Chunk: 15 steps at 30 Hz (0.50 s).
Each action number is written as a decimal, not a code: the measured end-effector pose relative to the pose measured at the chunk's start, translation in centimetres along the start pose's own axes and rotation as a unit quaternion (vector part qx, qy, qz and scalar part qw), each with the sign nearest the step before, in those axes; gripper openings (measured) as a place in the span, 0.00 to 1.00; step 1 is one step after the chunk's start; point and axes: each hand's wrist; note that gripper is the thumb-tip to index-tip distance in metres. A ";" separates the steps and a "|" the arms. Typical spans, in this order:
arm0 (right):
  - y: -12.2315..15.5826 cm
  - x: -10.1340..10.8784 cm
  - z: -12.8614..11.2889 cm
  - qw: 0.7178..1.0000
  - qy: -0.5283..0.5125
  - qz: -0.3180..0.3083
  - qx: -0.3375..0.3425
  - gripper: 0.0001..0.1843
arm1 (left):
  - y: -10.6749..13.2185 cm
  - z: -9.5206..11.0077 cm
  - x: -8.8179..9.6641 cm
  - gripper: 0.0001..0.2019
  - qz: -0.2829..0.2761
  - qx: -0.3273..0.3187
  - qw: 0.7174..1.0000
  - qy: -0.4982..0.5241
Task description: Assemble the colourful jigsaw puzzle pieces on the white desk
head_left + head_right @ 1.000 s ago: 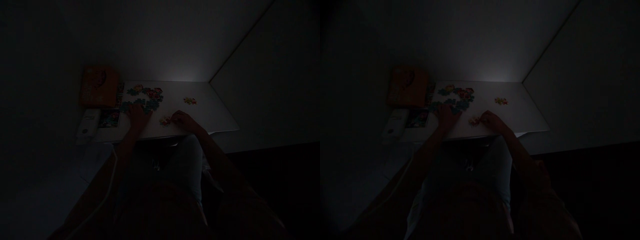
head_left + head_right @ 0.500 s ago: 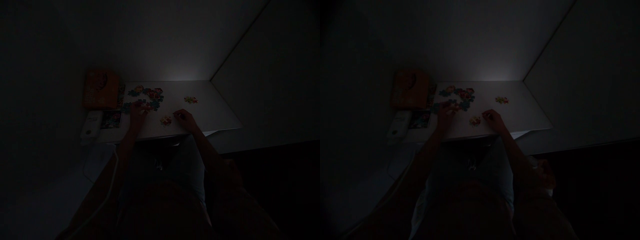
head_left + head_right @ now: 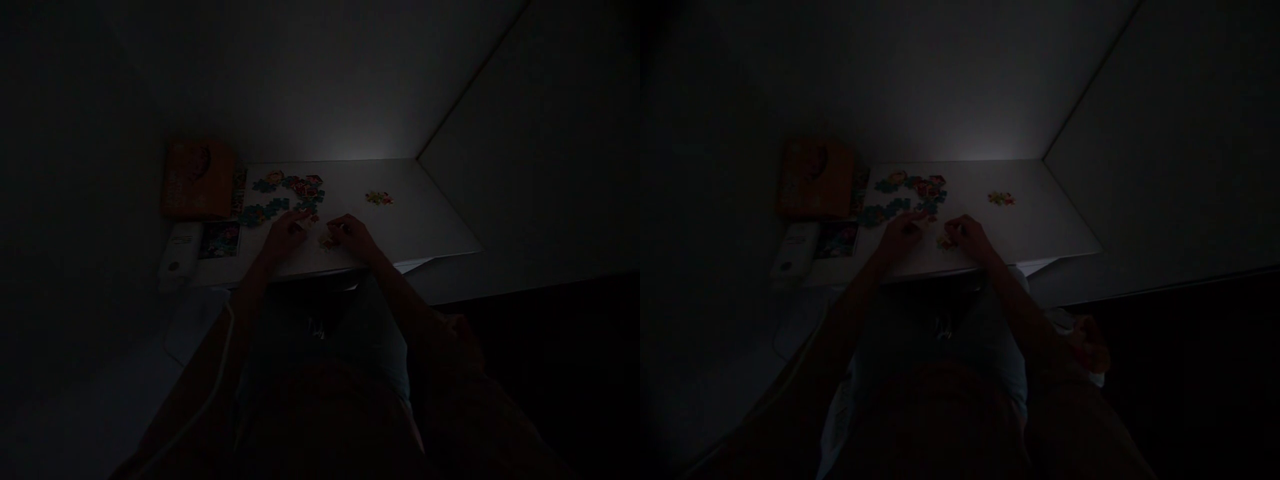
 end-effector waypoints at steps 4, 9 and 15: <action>-2.0 -1.7 -1.4 1.000 -0.003 0.004 0.002 0.23 | 0.1 -0.4 0.2 0.23 0.002 0.033 0.998 0.051; -2.8 -1.9 -1.7 0.995 -0.072 -0.054 -0.045 0.26 | 0.2 -0.1 0.2 0.20 -0.033 0.051 0.997 0.045; -1.8 1.1 2.0 0.999 -0.017 -0.040 -0.030 0.21 | -0.5 0.3 0.0 0.24 0.047 0.059 0.997 0.004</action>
Point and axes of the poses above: each hand's wrist, its own y-axis away from the middle knuckle, its own x-axis out of the back of the hand, z = x × y, and after that the axes turned 15 degrees about y, right-handed
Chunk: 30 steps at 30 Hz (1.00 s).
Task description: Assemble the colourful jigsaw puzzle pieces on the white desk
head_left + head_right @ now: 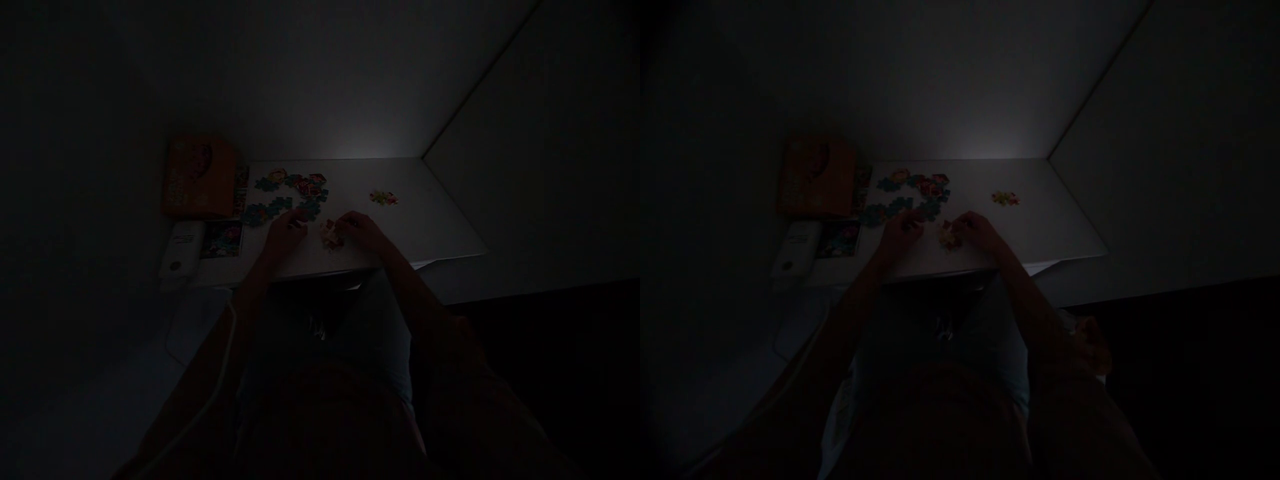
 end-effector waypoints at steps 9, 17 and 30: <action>0.7 1.0 3.0 0.993 0.031 0.110 -0.024 0.26 | -1.9 1.8 -1.5 0.36 0.031 0.055 0.970 -0.236; 0.7 0.9 3.0 0.995 0.046 0.084 -0.017 0.24 | -6.3 3.1 -2.5 0.33 -0.023 0.165 0.939 -0.302; 0.6 0.7 3.1 0.995 0.062 0.072 -0.010 0.21 | -4.8 1.4 -1.5 0.26 -0.026 0.128 0.969 -0.209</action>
Point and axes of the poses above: each hand's wrist, its own y-axis away from the middle knuckle, its own x-axis out of the back of the hand, z = x × y, and after that the axes turned 15 degrees about y, right-handed
